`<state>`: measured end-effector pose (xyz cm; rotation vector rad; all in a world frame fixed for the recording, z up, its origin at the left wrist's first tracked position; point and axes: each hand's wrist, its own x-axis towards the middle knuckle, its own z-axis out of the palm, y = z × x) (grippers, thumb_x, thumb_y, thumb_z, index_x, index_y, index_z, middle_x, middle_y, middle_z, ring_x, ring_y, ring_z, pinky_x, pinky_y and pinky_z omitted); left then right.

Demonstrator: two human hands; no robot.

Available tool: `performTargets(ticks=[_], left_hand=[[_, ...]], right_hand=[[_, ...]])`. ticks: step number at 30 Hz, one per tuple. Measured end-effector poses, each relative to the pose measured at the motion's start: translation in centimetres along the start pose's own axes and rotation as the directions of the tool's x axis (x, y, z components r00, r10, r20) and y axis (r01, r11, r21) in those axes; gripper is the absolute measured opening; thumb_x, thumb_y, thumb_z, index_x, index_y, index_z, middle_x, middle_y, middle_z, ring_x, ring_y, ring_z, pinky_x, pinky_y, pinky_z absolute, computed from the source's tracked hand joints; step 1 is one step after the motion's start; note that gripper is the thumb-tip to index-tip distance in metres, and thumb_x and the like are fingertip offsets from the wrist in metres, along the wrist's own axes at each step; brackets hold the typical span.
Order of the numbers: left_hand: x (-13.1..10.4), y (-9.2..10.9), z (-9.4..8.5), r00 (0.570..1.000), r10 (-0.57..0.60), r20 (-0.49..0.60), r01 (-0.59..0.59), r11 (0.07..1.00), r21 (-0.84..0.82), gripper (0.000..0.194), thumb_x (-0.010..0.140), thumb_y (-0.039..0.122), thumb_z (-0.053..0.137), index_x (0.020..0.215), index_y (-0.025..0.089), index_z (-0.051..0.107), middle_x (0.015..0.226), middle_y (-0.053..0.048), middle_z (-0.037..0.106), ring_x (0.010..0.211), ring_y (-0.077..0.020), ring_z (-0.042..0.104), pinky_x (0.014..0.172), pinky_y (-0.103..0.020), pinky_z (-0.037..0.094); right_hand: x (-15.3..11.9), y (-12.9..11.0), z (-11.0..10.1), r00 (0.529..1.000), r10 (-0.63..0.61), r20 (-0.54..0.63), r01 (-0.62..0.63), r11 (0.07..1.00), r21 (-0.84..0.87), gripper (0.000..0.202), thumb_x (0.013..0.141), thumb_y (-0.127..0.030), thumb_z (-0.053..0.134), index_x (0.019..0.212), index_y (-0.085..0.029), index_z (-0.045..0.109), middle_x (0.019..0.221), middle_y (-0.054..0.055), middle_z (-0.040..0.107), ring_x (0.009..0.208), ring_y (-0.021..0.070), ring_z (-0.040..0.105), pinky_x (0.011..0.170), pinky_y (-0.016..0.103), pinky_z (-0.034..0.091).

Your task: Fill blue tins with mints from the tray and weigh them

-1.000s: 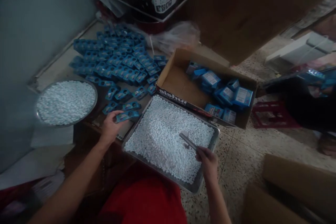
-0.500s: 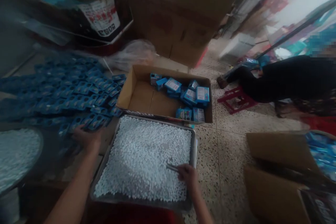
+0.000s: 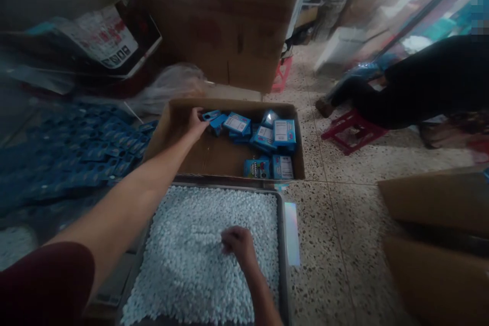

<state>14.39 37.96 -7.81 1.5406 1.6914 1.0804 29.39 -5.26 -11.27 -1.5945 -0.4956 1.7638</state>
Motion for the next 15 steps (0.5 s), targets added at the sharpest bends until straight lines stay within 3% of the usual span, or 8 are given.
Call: performTargets(ticks=[3, 6, 8, 11, 13, 15], left_hand=[[-2.0, 0.2, -0.1, 0.994, 0.069, 0.086, -0.085, 0.977, 0.198, 0.030, 0.068, 0.005, 0.068, 0.092, 0.017, 0.055, 0.100, -0.005, 0.057, 0.094, -0.0180, 0.052, 0.091, -0.031, 0.041], [-3.9, 2.0, -2.9, 0.988, 0.065, 0.141, -0.110, 0.935, 0.338, 0.029, 0.067, 0.010, 0.072, 0.093, 0.016, 0.059, 0.096, -0.005, 0.057, 0.089, -0.0187, 0.052, 0.088, -0.033, 0.042], [-5.8, 3.9, -6.5, 0.981, 0.129, 0.147, -0.175, 0.916, 0.362, 0.038, 0.071, 0.014, 0.071, 0.108, 0.016, 0.063, 0.100, -0.006, 0.059, 0.093, -0.0208, 0.054, 0.092, -0.034, 0.044], [-10.9, 6.7, -14.2, 0.945, 0.275, 0.175, -0.322, 0.871, 0.371, 0.056, 0.078, 0.017, 0.066, 0.134, 0.023, 0.061, 0.110, -0.006, 0.056, 0.105, -0.0238, 0.055, 0.104, -0.038, 0.044], [-15.7, 7.7, -19.7, 0.952, 0.262, 0.159, -0.306, 0.850, 0.429, 0.054, 0.079, 0.020, 0.064, 0.133, 0.026, 0.065, 0.109, -0.006, 0.052, 0.109, -0.0249, 0.055, 0.107, -0.039, 0.046], [-20.9, 7.5, -23.9, 0.972, 0.179, 0.155, -0.232, 0.852, 0.469, 0.048, 0.079, 0.024, 0.063, 0.125, 0.028, 0.072, 0.114, -0.006, 0.050, 0.112, -0.0252, 0.056, 0.107, -0.039, 0.048]], right_hand=[[-2.6, -0.8, -1.9, 0.999, 0.024, 0.023, -0.024, 0.999, 0.039, 0.044, 0.063, -0.053, 0.087, 0.075, -0.013, 0.074, 0.058, 0.001, 0.065, 0.046, 0.0133, 0.060, 0.045, 0.023, 0.045], [-5.1, -2.1, -2.8, 0.999, 0.047, 0.020, -0.048, 0.996, 0.069, 0.042, 0.063, -0.050, 0.089, 0.076, -0.013, 0.074, 0.057, 0.001, 0.065, 0.045, 0.0130, 0.060, 0.045, 0.022, 0.046], [-6.5, -3.2, -3.0, 0.999, 0.049, 0.010, -0.049, 0.995, 0.092, 0.040, 0.063, -0.047, 0.090, 0.077, -0.013, 0.075, 0.058, 0.001, 0.066, 0.045, 0.0125, 0.059, 0.045, 0.022, 0.046], [-8.3, -5.3, -3.1, 0.999, 0.041, 0.018, -0.043, 0.995, 0.090, 0.038, 0.064, -0.046, 0.091, 0.078, -0.013, 0.076, 0.059, 0.002, 0.067, 0.045, 0.0118, 0.059, 0.045, 0.022, 0.046], [-9.3, -6.7, -3.2, 0.999, 0.034, 0.031, -0.036, 0.997, 0.070, 0.038, 0.064, -0.045, 0.091, 0.079, -0.013, 0.077, 0.060, 0.002, 0.068, 0.045, 0.0113, 0.059, 0.045, 0.022, 0.045], [-10.0, -7.8, -3.3, 0.999, 0.027, 0.043, -0.029, 0.998, 0.048, 0.037, 0.064, -0.043, 0.092, 0.080, -0.013, 0.077, 0.061, 0.002, 0.069, 0.046, 0.0111, 0.059, 0.046, 0.021, 0.046]])
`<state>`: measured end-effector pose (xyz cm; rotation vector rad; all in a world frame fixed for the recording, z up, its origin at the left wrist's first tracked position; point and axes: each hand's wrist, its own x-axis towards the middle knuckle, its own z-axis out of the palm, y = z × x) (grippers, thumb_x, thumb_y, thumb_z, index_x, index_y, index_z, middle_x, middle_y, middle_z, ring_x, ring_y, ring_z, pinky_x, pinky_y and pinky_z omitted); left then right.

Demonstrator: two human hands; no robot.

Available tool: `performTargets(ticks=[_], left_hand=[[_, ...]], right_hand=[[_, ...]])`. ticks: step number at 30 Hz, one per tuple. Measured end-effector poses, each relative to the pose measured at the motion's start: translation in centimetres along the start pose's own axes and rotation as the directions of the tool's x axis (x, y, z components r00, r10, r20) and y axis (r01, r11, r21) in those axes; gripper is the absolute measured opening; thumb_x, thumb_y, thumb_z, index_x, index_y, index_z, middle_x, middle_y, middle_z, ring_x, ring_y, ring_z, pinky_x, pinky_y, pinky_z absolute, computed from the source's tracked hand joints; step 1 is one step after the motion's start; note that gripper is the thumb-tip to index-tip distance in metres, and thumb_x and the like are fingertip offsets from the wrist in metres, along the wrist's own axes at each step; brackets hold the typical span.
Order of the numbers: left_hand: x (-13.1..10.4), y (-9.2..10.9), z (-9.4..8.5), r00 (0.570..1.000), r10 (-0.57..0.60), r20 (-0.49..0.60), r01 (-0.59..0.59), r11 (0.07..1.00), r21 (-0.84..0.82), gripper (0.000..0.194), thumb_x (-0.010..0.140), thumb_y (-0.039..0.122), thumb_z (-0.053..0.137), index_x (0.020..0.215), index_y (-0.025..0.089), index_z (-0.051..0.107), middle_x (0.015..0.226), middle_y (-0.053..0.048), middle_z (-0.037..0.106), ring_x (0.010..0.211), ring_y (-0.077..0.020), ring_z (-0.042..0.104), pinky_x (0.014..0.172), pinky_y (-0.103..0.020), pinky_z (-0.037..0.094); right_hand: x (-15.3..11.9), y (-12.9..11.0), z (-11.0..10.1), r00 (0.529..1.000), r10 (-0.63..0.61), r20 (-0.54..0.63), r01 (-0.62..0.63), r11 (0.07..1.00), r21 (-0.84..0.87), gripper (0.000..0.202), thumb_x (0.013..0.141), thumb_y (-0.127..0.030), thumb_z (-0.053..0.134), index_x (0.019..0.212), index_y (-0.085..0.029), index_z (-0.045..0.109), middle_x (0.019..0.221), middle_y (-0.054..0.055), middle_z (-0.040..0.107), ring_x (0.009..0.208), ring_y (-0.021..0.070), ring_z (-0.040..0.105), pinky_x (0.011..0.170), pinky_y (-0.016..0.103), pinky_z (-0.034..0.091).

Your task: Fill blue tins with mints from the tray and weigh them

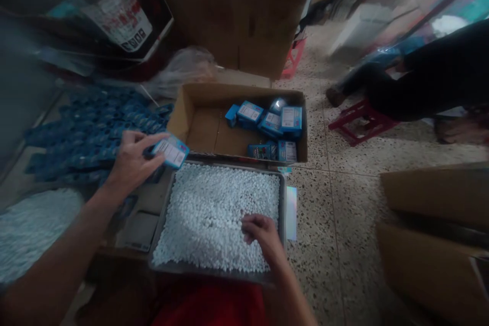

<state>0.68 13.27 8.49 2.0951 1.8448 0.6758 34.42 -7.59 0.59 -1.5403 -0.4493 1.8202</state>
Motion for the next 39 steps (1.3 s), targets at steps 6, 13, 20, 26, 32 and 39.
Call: performTargets(ticks=[6, 13, 20, 26, 32, 39], left_hand=[[-12.8, -2.6, 3.7, 0.942, -0.234, 0.239, 0.271, 0.953, -0.137, 0.023, 0.075, 0.028, 0.067, 0.094, 0.021, 0.078, 0.130, -0.009, 0.059, 0.112, -0.0282, 0.063, 0.101, -0.042, 0.055], [-14.6, -3.5, 7.1, 0.929, 0.042, 0.368, 0.021, 0.986, -0.166, 0.049, 0.076, 0.011, 0.067, 0.121, 0.028, 0.069, 0.121, -0.011, 0.059, 0.104, -0.0278, 0.063, 0.092, -0.044, 0.056], [-12.9, -1.8, 6.2, 0.886, 0.148, 0.440, 0.010, 0.942, -0.336, 0.029, 0.079, 0.021, 0.073, 0.106, 0.024, 0.066, 0.108, -0.005, 0.070, 0.100, -0.0234, 0.066, 0.088, -0.035, 0.054], [-13.1, 1.9, 4.2, 0.923, 0.212, 0.321, -0.160, 0.971, -0.179, 0.027, 0.078, 0.010, 0.069, 0.103, 0.021, 0.070, 0.102, -0.008, 0.069, 0.105, -0.0280, 0.063, 0.091, -0.039, 0.053], [-13.5, 2.7, 6.2, 0.926, 0.256, 0.277, -0.201, 0.956, -0.212, 0.036, 0.076, 0.005, 0.071, 0.110, 0.018, 0.072, 0.100, -0.010, 0.068, 0.103, -0.0284, 0.061, 0.092, -0.041, 0.053], [-14.8, 1.1, 6.4, 0.973, 0.064, 0.222, -0.007, 0.968, -0.249, 0.041, 0.076, 0.011, 0.078, 0.115, 0.020, 0.072, 0.105, -0.009, 0.071, 0.105, -0.0290, 0.064, 0.096, -0.042, 0.053]], right_hand=[[-0.3, -1.8, 0.6, 1.000, -0.022, 0.017, 0.023, 0.998, -0.061, 0.037, 0.065, -0.041, 0.092, 0.085, -0.013, 0.078, 0.064, 0.003, 0.070, 0.047, 0.0101, 0.059, 0.046, 0.020, 0.045], [0.0, -4.0, 2.1, 0.995, -0.052, 0.091, 0.062, 0.991, -0.115, 0.032, 0.068, -0.039, 0.090, 0.086, -0.014, 0.079, 0.066, 0.003, 0.072, 0.048, 0.0093, 0.059, 0.046, 0.019, 0.044], [0.6, -6.1, 2.5, 0.994, -0.090, 0.069, 0.101, 0.980, -0.169, 0.035, 0.065, -0.040, 0.090, 0.086, -0.015, 0.078, 0.064, 0.002, 0.071, 0.047, 0.0092, 0.059, 0.046, 0.019, 0.046], [0.8, -8.1, 3.5, 0.986, -0.155, 0.061, 0.167, 0.926, -0.340, 0.034, 0.067, -0.043, 0.084, 0.085, -0.014, 0.077, 0.061, 0.001, 0.069, 0.047, 0.0115, 0.060, 0.047, 0.022, 0.047], [1.1, -8.6, 8.4, 0.844, -0.510, 0.166, 0.435, 0.469, -0.768, 0.013, 0.077, -0.018, 0.067, 0.079, -0.020, 0.080, 0.069, 0.002, 0.073, 0.063, 0.0179, 0.065, 0.064, 0.029, 0.047], [-0.2, -8.8, 5.2, 0.838, -0.522, 0.155, 0.436, 0.473, -0.766, 0.019, 0.084, -0.026, 0.065, 0.092, -0.022, 0.082, 0.078, 0.003, 0.075, 0.064, 0.0174, 0.063, 0.061, 0.029, 0.046]])
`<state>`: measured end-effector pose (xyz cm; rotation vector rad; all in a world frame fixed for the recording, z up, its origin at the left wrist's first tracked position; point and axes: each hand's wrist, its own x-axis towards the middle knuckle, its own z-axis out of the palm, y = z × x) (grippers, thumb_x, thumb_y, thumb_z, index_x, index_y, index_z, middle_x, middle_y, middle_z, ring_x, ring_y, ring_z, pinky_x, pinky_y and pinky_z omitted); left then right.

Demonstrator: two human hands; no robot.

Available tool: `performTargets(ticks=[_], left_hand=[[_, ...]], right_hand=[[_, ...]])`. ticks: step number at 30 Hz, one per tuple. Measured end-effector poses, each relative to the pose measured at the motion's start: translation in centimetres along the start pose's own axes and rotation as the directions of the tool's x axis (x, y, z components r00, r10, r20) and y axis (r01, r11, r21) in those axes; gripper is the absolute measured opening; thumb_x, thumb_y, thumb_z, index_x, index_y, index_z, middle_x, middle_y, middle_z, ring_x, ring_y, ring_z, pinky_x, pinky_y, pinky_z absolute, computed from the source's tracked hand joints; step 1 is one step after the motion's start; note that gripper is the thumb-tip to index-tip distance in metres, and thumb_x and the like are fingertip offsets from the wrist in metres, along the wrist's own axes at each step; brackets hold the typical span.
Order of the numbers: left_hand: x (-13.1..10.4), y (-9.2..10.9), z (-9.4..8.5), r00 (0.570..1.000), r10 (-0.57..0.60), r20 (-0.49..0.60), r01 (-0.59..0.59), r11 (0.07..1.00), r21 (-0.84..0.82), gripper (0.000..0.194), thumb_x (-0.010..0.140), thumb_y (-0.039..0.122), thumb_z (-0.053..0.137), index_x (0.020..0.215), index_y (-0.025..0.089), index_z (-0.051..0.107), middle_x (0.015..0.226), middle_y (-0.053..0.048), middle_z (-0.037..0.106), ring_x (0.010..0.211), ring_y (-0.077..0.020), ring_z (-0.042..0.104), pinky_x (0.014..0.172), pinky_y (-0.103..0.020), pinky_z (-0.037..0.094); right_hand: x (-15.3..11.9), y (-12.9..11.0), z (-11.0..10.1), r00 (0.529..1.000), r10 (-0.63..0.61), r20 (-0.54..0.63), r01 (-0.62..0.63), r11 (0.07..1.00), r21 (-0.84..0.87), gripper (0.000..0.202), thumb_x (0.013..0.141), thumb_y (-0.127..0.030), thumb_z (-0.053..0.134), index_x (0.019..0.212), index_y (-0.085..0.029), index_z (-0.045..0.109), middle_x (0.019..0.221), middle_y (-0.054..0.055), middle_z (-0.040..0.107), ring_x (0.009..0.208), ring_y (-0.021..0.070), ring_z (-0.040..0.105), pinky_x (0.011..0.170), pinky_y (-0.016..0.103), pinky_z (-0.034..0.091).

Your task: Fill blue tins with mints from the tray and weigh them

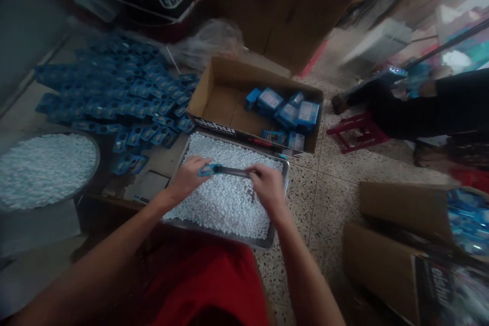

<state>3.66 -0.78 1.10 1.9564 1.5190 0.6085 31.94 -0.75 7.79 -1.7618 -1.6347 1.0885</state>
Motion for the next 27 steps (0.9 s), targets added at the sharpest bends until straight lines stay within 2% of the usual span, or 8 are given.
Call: performTargets(ticks=[4, 6, 8, 11, 14, 16, 23, 27], left_hand=[[-1.7, -1.3, -2.3, 0.988, -0.134, -0.080, 0.129, 0.990, -0.060, 0.035, 0.075, 0.019, 0.081, 0.109, 0.022, 0.073, 0.107, -0.007, 0.070, 0.106, -0.0286, 0.066, 0.095, -0.040, 0.053], [-2.5, -1.6, -3.1, 0.978, -0.180, -0.104, 0.173, 0.983, -0.065, 0.034, 0.076, 0.022, 0.080, 0.109, 0.023, 0.073, 0.108, -0.007, 0.070, 0.105, -0.0280, 0.067, 0.095, -0.040, 0.054], [-3.0, -1.5, -3.6, 0.969, -0.213, -0.126, 0.209, 0.977, -0.045, 0.034, 0.076, 0.023, 0.079, 0.109, 0.023, 0.073, 0.110, -0.007, 0.070, 0.105, -0.0283, 0.067, 0.096, -0.040, 0.053], [-3.4, -1.3, -3.5, 0.958, -0.247, -0.144, 0.252, 0.968, 0.015, 0.032, 0.075, 0.022, 0.077, 0.107, 0.024, 0.074, 0.107, -0.007, 0.071, 0.105, -0.0294, 0.067, 0.097, -0.040, 0.053], [-3.6, -1.6, -3.3, 0.953, -0.271, -0.132, 0.280, 0.958, 0.057, 0.029, 0.075, 0.021, 0.074, 0.104, 0.024, 0.075, 0.103, -0.007, 0.071, 0.103, -0.0293, 0.066, 0.095, -0.040, 0.052], [-3.6, -2.1, -3.2, 0.951, -0.281, -0.126, 0.291, 0.954, 0.069, 0.028, 0.074, 0.019, 0.073, 0.102, 0.023, 0.075, 0.102, -0.007, 0.071, 0.101, -0.0286, 0.066, 0.093, -0.039, 0.052], [-2.6, -1.9, -2.5, 0.975, -0.220, -0.032, 0.222, 0.967, 0.126, 0.037, 0.071, 0.005, 0.069, 0.105, 0.019, 0.074, 0.104, -0.008, 0.069, 0.102, -0.0285, 0.062, 0.093, -0.041, 0.053], [-1.8, -1.0, -1.9, 0.989, -0.139, -0.042, 0.142, 0.986, 0.092, 0.034, 0.076, 0.004, 0.066, 0.106, 0.019, 0.073, 0.103, -0.007, 0.069, 0.102, -0.0254, 0.061, 0.094, -0.038, 0.052]], right_hand=[[-2.2, 9.8, -3.9, 0.935, 0.313, -0.168, -0.282, 0.941, 0.186, 0.028, 0.076, -0.041, 0.074, 0.086, -0.016, 0.080, 0.056, 0.001, 0.065, 0.049, 0.0143, 0.055, 0.050, 0.026, 0.042], [-2.1, 13.8, -2.1, 0.892, 0.405, -0.202, -0.346, 0.898, 0.272, 0.028, 0.071, -0.041, 0.077, 0.080, -0.015, 0.078, 0.055, 0.002, 0.064, 0.049, 0.0150, 0.056, 0.052, 0.028, 0.045], [-1.0, 15.4, 2.2, 0.890, 0.435, -0.136, -0.364, 0.859, 0.361, 0.028, 0.070, -0.040, 0.078, 0.082, -0.014, 0.078, 0.064, 0.004, 0.069, 0.053, 0.0157, 0.061, 0.056, 0.028, 0.048], [1.5, 14.2, 9.7, 0.913, 0.406, 0.046, -0.377, 0.794, 0.477, 0.032, 0.076, -0.040, 0.075, 0.091, -0.012, 0.077, 0.071, 0.003, 0.073, 0.061, 0.0146, 0.065, 0.064, 0.026, 0.052], [3.1, 12.0, 13.3, 0.910, 0.383, 0.156, -0.403, 0.737, 0.543, 0.038, 0.080, -0.043, 0.072, 0.098, -0.009, 0.075, 0.070, 0.001, 0.072, 0.063, 0.0131, 0.066, 0.068, 0.024, 0.054], [3.1, 11.2, 12.7, 0.906, 0.385, 0.178, -0.413, 0.709, 0.571, 0.041, 0.077, -0.045, 0.076, 0.097, -0.009, 0.074, 0.070, 0.001, 0.072, 0.062, 0.0125, 0.066, 0.066, 0.023, 0.055], [2.4, 7.3, 6.2, 0.900, 0.352, 0.258, -0.436, 0.681, 0.589, 0.041, 0.063, -0.045, 0.089, 0.086, -0.014, 0.077, 0.068, 0.004, 0.074, 0.054, 0.0137, 0.067, 0.054, 0.023, 0.056], [3.5, 3.1, 4.6, 0.921, 0.263, 0.287, -0.380, 0.764, 0.521, 0.031, 0.065, -0.041, 0.087, 0.082, -0.015, 0.078, 0.061, 0.002, 0.071, 0.050, 0.0138, 0.065, 0.050, 0.023, 0.053]])
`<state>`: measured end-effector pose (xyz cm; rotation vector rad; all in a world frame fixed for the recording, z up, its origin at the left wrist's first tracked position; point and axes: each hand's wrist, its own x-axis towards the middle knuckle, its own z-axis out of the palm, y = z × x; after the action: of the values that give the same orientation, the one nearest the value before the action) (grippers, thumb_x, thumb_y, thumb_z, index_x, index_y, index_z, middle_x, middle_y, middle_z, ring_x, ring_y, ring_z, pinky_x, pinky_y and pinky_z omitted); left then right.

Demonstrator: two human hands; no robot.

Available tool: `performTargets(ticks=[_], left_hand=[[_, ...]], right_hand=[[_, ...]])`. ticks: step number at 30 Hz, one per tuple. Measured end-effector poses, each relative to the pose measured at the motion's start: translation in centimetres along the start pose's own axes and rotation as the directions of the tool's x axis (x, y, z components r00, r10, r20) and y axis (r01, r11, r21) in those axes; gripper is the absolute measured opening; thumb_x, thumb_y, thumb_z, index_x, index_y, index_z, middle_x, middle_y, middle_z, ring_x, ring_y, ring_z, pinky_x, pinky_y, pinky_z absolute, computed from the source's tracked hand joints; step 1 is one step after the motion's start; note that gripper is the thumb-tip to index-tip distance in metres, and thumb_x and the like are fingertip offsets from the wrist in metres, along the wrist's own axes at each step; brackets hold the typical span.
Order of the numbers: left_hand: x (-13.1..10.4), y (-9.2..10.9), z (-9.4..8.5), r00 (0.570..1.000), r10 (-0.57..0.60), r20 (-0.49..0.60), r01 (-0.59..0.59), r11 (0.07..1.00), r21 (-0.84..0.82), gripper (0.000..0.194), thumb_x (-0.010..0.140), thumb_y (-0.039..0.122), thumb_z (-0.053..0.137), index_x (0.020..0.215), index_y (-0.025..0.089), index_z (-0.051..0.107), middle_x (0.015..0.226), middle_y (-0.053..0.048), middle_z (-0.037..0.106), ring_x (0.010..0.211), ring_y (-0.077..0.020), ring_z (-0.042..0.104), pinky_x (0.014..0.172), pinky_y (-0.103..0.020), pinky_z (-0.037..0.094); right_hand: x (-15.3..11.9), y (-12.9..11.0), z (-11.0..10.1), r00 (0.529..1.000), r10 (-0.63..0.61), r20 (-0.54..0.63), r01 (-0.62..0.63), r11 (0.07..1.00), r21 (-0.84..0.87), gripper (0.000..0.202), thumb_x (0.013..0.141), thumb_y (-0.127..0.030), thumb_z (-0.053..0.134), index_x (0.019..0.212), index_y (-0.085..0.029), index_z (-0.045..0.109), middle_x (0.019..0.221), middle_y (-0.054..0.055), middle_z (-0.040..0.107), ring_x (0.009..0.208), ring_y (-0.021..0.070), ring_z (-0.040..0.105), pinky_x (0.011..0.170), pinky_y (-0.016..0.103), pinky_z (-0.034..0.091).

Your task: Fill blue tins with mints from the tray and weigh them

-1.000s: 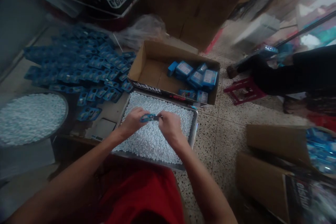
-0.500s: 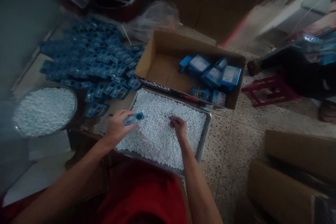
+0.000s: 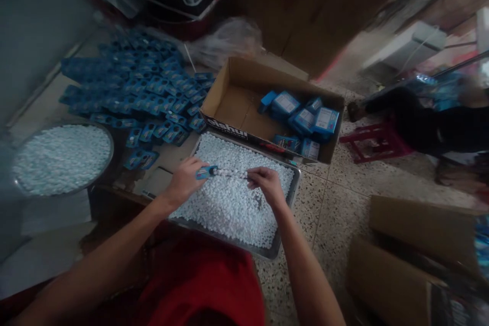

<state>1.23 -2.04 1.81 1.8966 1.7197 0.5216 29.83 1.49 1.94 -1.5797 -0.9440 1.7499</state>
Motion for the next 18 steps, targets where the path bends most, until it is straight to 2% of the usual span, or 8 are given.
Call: performTargets(ticks=[3, 7, 10, 12, 13, 15, 18], left_hand=[[0.2, 0.3, 0.6, 0.998, 0.057, 0.010, -0.057, 0.998, -0.002, 0.028, 0.082, 0.006, 0.064, 0.105, 0.018, 0.073, 0.102, -0.008, 0.069, 0.100, -0.0250, 0.060, 0.093, -0.039, 0.051], [0.2, 0.6, 1.4, 0.996, 0.091, 0.008, -0.091, 0.996, -0.003, 0.023, 0.083, 0.007, 0.065, 0.102, 0.016, 0.073, 0.101, -0.010, 0.070, 0.098, -0.0259, 0.060, 0.091, -0.040, 0.051], [0.2, 0.9, 1.8, 0.995, 0.104, -0.010, -0.104, 0.994, -0.046, 0.029, 0.078, 0.005, 0.069, 0.105, 0.016, 0.072, 0.103, -0.009, 0.071, 0.101, -0.0264, 0.061, 0.092, -0.040, 0.051], [0.1, 1.0, 2.0, 0.995, 0.096, -0.025, -0.098, 0.992, -0.076, 0.030, 0.077, 0.005, 0.071, 0.104, 0.017, 0.072, 0.102, -0.009, 0.071, 0.101, -0.0264, 0.061, 0.094, -0.040, 0.051], [0.1, 1.0, 2.0, 0.996, 0.088, -0.031, -0.091, 0.991, -0.097, 0.030, 0.076, 0.004, 0.071, 0.103, 0.018, 0.072, 0.102, -0.008, 0.071, 0.101, -0.0262, 0.062, 0.094, -0.040, 0.051], [-0.2, 0.7, 1.9, 0.998, 0.055, -0.041, -0.061, 0.987, -0.150, 0.032, 0.075, 0.004, 0.072, 0.103, 0.018, 0.072, 0.102, -0.008, 0.070, 0.101, -0.0254, 0.063, 0.094, -0.039, 0.052], [-1.0, -0.1, 1.2, 0.998, -0.036, -0.055, 0.022, 0.973, -0.229, 0.034, 0.072, 0.002, 0.073, 0.102, 0.018, 0.073, 0.102, -0.007, 0.070, 0.100, -0.0241, 0.065, 0.093, -0.037, 0.053]], right_hand=[[-0.7, -2.8, 0.9, 0.995, -0.095, 0.012, 0.095, 0.969, -0.229, 0.022, 0.072, -0.035, 0.077, 0.081, -0.015, 0.079, 0.057, 0.001, 0.069, 0.046, 0.0134, 0.062, 0.047, 0.023, 0.049], [-2.3, -5.7, 2.7, 0.976, -0.219, 0.020, 0.193, 0.809, -0.556, 0.022, 0.077, -0.023, 0.061, 0.085, -0.017, 0.081, 0.054, 0.000, 0.067, 0.045, 0.0131, 0.062, 0.050, 0.023, 0.046], [-3.7, -7.3, 4.0, 0.960, -0.278, 0.045, 0.229, 0.679, -0.697, 0.027, 0.077, -0.018, 0.057, 0.087, -0.018, 0.082, 0.055, 0.000, 0.067, 0.048, 0.0143, 0.064, 0.053, 0.024, 0.046], [-4.5, -7.5, 3.8, 0.952, -0.301, 0.054, 0.246, 0.648, -0.721, 0.027, 0.077, -0.018, 0.057, 0.088, -0.019, 0.082, 0.059, 0.000, 0.069, 0.051, 0.0151, 0.066, 0.054, 0.024, 0.047], [-4.9, -7.1, 3.2, 0.951, -0.306, 0.045, 0.245, 0.656, -0.713, 0.026, 0.078, -0.019, 0.057, 0.089, -0.019, 0.081, 0.062, 0.000, 0.071, 0.053, 0.0155, 0.067, 0.055, 0.025, 0.048], [-5.6, -5.3, 0.5, 0.950, -0.311, -0.023, 0.214, 0.704, -0.677, 0.025, 0.081, -0.024, 0.060, 0.093, -0.020, 0.081, 0.069, 0.002, 0.074, 0.055, 0.0164, 0.069, 0.058, 0.026, 0.050], [-5.8, 0.2, -4.8, 0.934, -0.258, -0.245, 0.072, 0.811, -0.580, 0.025, 0.079, -0.035, 0.066, 0.091, -0.018, 0.081, 0.069, 0.004, 0.074, 0.055, 0.0189, 0.069, 0.057, 0.029, 0.052]])
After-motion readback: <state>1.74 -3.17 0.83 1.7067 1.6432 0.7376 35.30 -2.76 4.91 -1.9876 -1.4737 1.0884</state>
